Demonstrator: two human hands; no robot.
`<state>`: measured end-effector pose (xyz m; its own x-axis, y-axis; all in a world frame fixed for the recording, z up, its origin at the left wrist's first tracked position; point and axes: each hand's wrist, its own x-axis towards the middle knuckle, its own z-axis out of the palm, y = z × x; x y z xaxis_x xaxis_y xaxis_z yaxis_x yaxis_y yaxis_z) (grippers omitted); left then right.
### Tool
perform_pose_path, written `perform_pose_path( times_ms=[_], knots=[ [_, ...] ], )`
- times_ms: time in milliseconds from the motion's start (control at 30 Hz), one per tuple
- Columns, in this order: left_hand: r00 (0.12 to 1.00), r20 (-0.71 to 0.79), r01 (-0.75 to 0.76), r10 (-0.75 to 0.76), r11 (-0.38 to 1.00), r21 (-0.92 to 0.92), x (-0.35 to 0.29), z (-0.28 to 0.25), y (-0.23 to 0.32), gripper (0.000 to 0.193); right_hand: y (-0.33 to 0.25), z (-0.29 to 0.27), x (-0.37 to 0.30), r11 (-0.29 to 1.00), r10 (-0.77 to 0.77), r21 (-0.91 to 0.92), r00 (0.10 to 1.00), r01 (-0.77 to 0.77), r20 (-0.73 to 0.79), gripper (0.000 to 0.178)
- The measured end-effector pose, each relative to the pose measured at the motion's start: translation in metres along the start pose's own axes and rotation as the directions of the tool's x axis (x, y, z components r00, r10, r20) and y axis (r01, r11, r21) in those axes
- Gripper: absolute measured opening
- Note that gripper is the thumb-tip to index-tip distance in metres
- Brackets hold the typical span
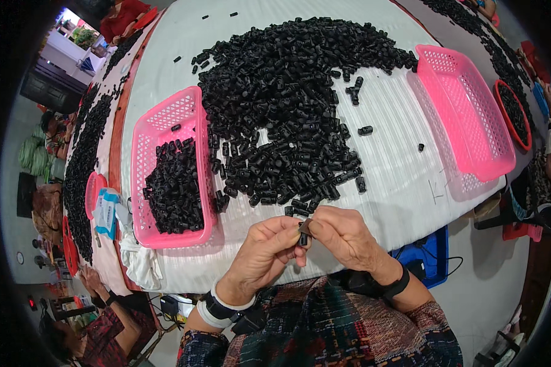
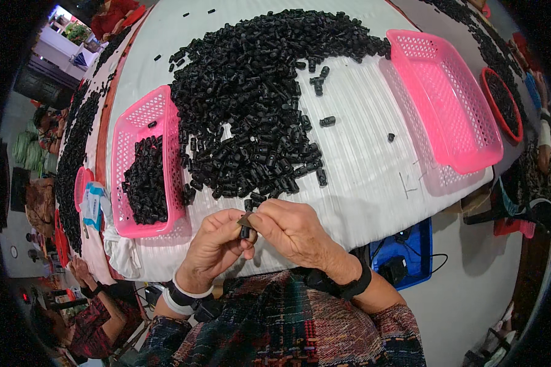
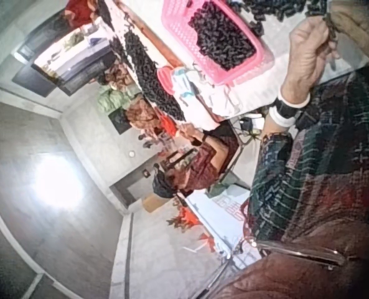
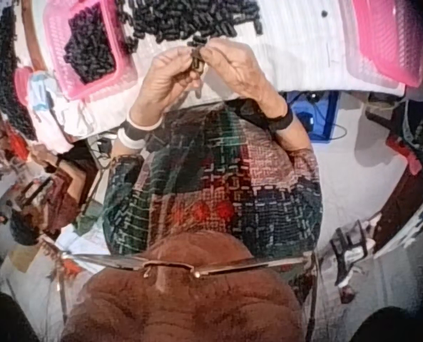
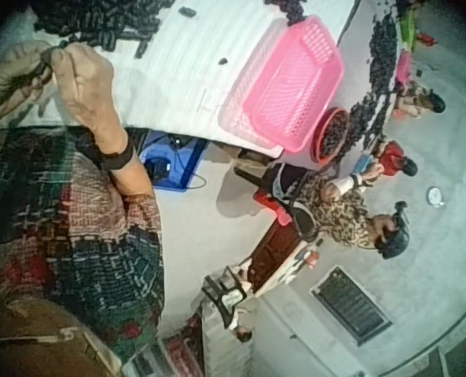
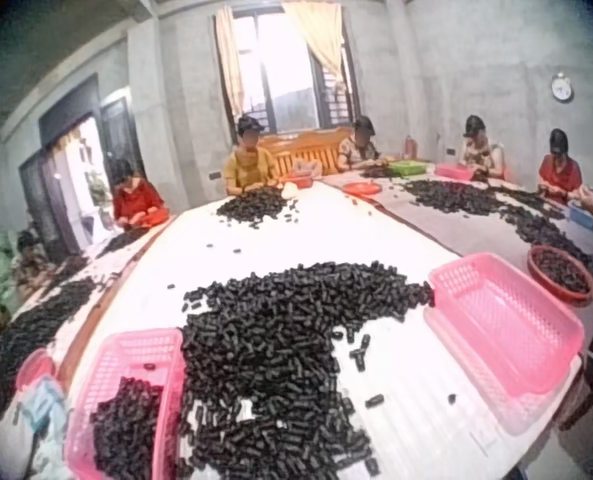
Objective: Manually assembling or checking small black shoe components at a production table.
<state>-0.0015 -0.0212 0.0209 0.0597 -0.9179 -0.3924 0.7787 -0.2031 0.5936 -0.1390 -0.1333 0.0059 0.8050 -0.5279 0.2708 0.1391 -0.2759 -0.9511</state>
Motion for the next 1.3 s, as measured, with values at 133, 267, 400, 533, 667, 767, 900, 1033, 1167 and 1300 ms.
perform_pose_path(
  times_ms=[133,267,400,533,667,767,900,1033,1167,1300],
  knots=[
    [1.000,-0.009,0.013,-0.013,1.000,-0.002,0.000,0.000,0.001,0.018,0.004,0.002,-0.001,0.999,0.005,-0.041,1.000,-0.005,-0.001,0.023],
    [0.998,-0.043,0.048,-0.048,0.999,0.010,0.002,-0.001,0.001,0.018,0.004,0.001,-0.001,0.999,0.015,-0.042,1.000,-0.016,-0.022,0.023],
    [0.995,-0.076,0.061,-0.059,0.998,0.024,0.005,0.000,-0.001,0.018,0.009,-0.002,-0.002,0.996,0.012,-0.086,1.000,-0.012,0.006,0.022],
    [0.993,-0.098,0.064,-0.060,0.997,0.035,0.008,-0.006,-0.004,0.018,0.016,-0.002,-0.003,0.992,0.036,-0.119,0.999,-0.032,0.035,0.022],
    [0.993,-0.096,0.078,-0.075,0.996,0.033,0.014,-0.015,-0.009,0.017,0.022,0.001,-0.007,0.985,0.000,-0.171,0.997,0.013,0.073,0.025],
    [0.994,-0.081,0.073,-0.073,0.997,0.002,0.015,-0.014,-0.010,0.017,0.019,-0.003,-0.007,0.971,0.197,0.129,0.979,-0.201,0.047,0.027],
    [0.992,-0.100,0.073,-0.081,0.995,-0.075,0.015,-0.014,-0.011,0.017,0.023,-0.003,-0.010,0.974,0.187,0.129,0.982,-0.184,-0.016,0.029],
    [0.995,-0.045,0.082,-0.085,0.995,-0.054,0.010,-0.010,-0.009,0.018,0.017,0.002,-0.008,0.993,0.105,0.051,0.994,-0.104,-0.007,0.029],
    [0.996,-0.016,0.084,-0.086,0.994,-0.068,0.009,-0.012,-0.012,0.020,0.017,0.004,-0.009,0.996,0.087,0.026,0.996,-0.088,0.009,0.027],
    [0.996,-0.013,0.089,-0.090,0.993,-0.080,0.008,-0.012,-0.012,0.020,0.017,0.004,-0.009,0.994,0.105,0.020,0.994,-0.105,0.014,0.026]
  ],
)
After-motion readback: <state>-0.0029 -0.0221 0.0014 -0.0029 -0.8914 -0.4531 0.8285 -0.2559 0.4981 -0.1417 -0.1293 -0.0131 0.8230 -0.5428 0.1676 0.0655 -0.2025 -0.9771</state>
